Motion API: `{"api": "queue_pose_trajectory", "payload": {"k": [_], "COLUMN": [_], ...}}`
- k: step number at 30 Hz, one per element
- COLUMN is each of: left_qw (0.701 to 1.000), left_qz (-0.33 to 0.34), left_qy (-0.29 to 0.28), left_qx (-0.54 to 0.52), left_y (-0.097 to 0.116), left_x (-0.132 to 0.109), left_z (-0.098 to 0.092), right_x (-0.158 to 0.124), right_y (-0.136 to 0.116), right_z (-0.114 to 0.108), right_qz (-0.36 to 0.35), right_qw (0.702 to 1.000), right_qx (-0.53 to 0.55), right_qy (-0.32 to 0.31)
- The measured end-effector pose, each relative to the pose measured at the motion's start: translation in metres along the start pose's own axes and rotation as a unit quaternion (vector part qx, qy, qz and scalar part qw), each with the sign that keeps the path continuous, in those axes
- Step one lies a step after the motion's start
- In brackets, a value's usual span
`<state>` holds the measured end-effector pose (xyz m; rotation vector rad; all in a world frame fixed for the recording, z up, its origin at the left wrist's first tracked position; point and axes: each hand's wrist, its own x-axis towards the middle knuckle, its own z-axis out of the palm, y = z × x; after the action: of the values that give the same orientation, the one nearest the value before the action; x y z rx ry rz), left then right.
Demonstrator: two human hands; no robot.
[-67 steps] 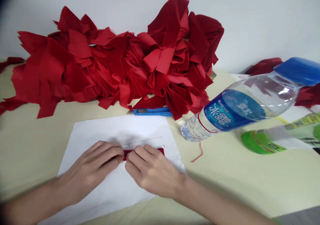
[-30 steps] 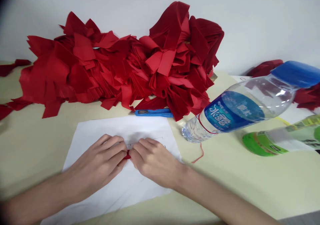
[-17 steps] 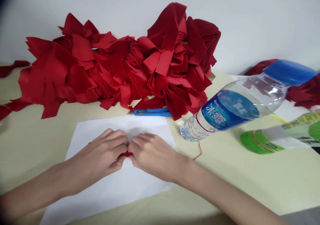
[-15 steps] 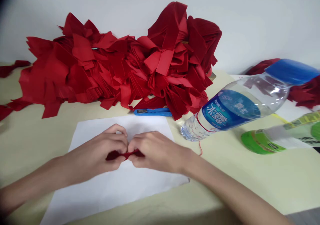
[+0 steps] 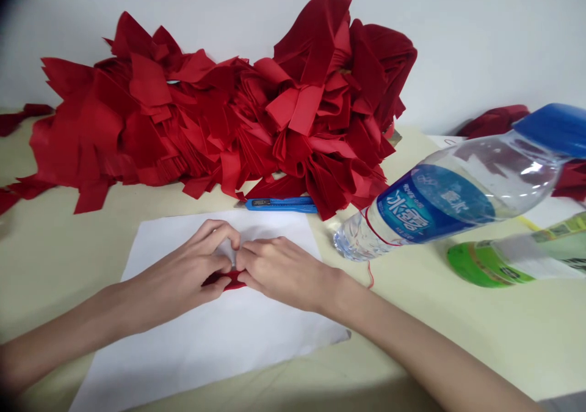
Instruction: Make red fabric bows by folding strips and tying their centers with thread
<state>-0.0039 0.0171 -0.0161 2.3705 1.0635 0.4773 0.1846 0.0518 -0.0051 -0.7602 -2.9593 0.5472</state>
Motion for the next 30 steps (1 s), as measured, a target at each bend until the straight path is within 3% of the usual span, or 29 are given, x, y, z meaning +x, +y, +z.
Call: {"api": "queue_pose_trajectory", "payload": {"k": [8,12,17,24,30], "left_qw": [1.0,0.994,0.955,0.906,0.919], "left_qz": [0.012,0.047,0.147,0.258,0.228], "left_qy": [0.005,0.027,0.056,0.144,0.14], "left_qx": [0.027,0.099,0.252,0.302,0.29], "left_y": [-0.002,-0.003,-0.008,-0.01,-0.007], "left_x": [0.001,-0.004,-0.018,-0.031,-0.033], "left_z": [-0.001,0.004,0.016,0.024,0.025], "right_x": [-0.005,-0.009,-0.015,-0.019,-0.022], "right_y": [0.006,0.006,0.004,0.004,0.004], "right_z": [0.008,0.016,0.024,0.027,0.028], "right_qz": [-0.062,-0.083,-0.127,-0.181,-0.203], "right_qw": [0.992,0.978,0.955,0.939,0.929], "right_qx": [-0.108,-0.182,-0.239,-0.237,-0.255], "right_qy": [0.016,0.061,0.12,0.173,0.174]}}
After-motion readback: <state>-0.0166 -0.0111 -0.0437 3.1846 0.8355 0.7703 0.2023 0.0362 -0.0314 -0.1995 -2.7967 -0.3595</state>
